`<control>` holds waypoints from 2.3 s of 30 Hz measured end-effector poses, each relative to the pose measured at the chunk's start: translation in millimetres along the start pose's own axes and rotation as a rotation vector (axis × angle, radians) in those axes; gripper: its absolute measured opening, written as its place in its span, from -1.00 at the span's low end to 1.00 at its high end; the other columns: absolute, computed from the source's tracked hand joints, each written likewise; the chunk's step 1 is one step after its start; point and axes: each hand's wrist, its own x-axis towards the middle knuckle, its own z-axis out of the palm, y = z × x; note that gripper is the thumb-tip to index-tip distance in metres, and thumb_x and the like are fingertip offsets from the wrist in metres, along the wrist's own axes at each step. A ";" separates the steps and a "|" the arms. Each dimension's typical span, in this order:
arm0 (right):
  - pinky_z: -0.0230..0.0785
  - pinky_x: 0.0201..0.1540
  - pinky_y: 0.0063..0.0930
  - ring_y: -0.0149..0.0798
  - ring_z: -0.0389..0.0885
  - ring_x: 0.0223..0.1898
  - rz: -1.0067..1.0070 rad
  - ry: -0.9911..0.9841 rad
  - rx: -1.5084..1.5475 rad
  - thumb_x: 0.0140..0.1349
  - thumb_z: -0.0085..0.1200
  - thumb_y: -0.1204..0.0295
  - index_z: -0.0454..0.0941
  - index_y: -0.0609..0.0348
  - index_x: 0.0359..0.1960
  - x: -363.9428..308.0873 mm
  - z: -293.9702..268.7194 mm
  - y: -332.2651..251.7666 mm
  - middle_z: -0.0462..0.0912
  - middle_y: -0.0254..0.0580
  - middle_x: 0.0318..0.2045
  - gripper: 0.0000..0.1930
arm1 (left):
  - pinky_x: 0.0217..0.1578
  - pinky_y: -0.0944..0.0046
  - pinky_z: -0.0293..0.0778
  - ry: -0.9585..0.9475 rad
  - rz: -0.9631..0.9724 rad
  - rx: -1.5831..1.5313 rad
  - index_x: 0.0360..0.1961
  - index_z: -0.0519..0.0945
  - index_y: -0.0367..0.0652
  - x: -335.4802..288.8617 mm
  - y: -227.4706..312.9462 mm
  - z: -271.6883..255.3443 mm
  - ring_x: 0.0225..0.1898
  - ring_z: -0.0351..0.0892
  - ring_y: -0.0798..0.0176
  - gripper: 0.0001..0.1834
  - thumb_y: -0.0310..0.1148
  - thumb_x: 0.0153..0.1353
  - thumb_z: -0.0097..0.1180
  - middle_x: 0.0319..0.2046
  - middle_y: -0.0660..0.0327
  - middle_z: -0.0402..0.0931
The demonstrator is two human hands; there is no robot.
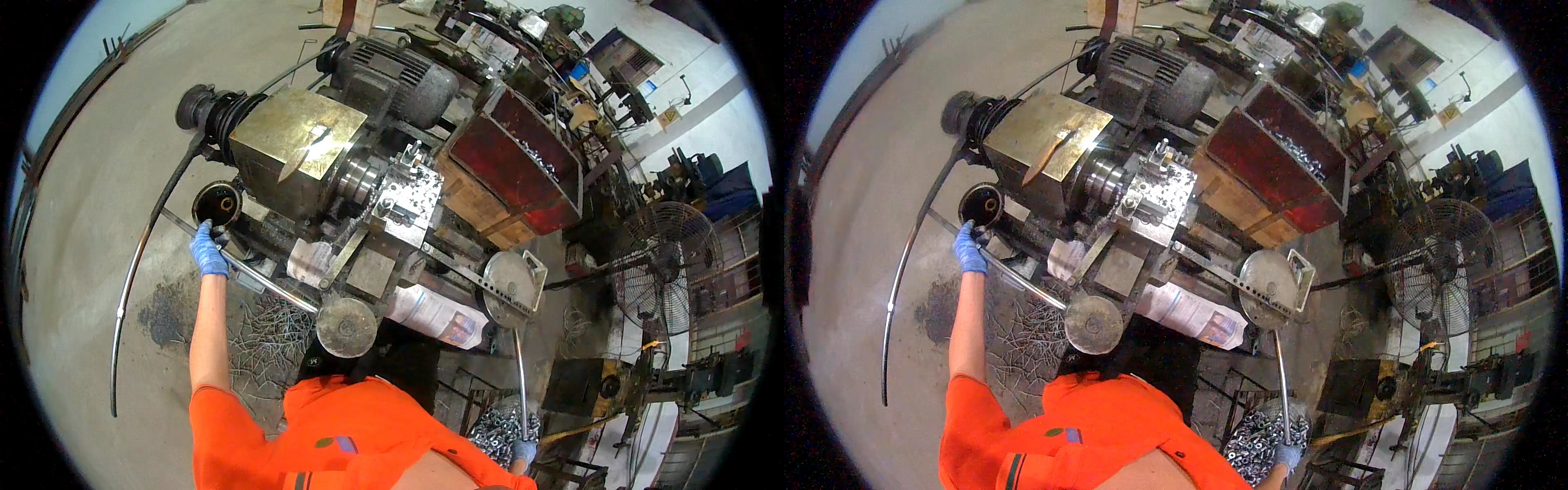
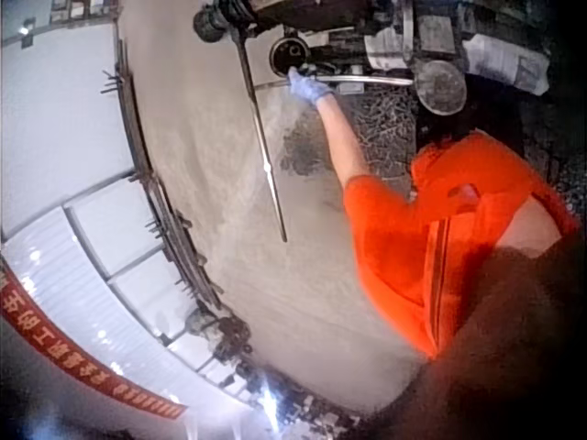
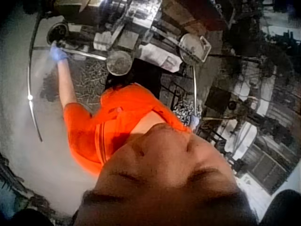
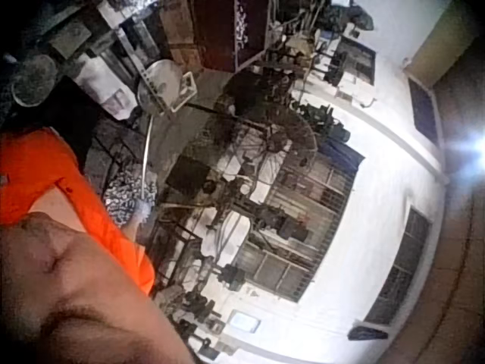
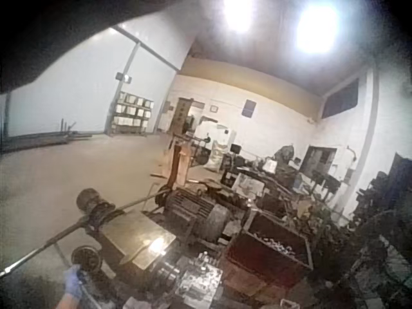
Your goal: The person operates a lathe to process small metal components, inserting pieces into the chuck and using hand levers to control the cutting action.
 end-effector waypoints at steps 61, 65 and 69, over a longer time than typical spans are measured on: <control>0.38 -0.04 -0.16 0.11 0.52 -0.09 -0.034 -0.013 -0.062 -0.02 0.02 -0.02 0.56 0.34 -0.23 -35.7 -10.6 -1.4 0.53 0.25 -0.17 -0.42 | -0.65 0.35 0.47 -0.083 -0.005 0.014 -0.34 0.55 -0.26 -0.7 0.1 1.1 -0.70 0.46 0.25 -0.80 -0.33 0.12 0.05 -0.61 0.12 0.52; 0.37 -0.07 -0.13 0.15 0.52 -0.12 0.001 -0.008 -0.013 -0.02 0.04 0.00 0.58 0.32 -0.31 -14.2 9.1 10.9 0.54 0.25 -0.22 -0.46 | -0.61 0.32 0.48 -0.073 -0.050 -0.002 -0.33 0.54 -0.25 -2.2 1.8 4.4 -0.67 0.46 0.24 -0.79 -0.32 0.12 0.05 -0.60 0.13 0.51; 0.39 -0.14 -0.13 0.15 0.56 -0.24 -0.071 0.061 0.012 -0.10 0.14 0.06 0.55 0.34 -0.38 -13.5 15.7 10.2 0.58 0.22 -0.37 -0.51 | -0.63 0.32 0.47 -0.063 -0.065 -0.003 -0.37 0.53 -0.26 -5.7 6.4 2.9 -0.67 0.46 0.21 -0.82 -0.34 0.11 0.06 -0.62 0.12 0.49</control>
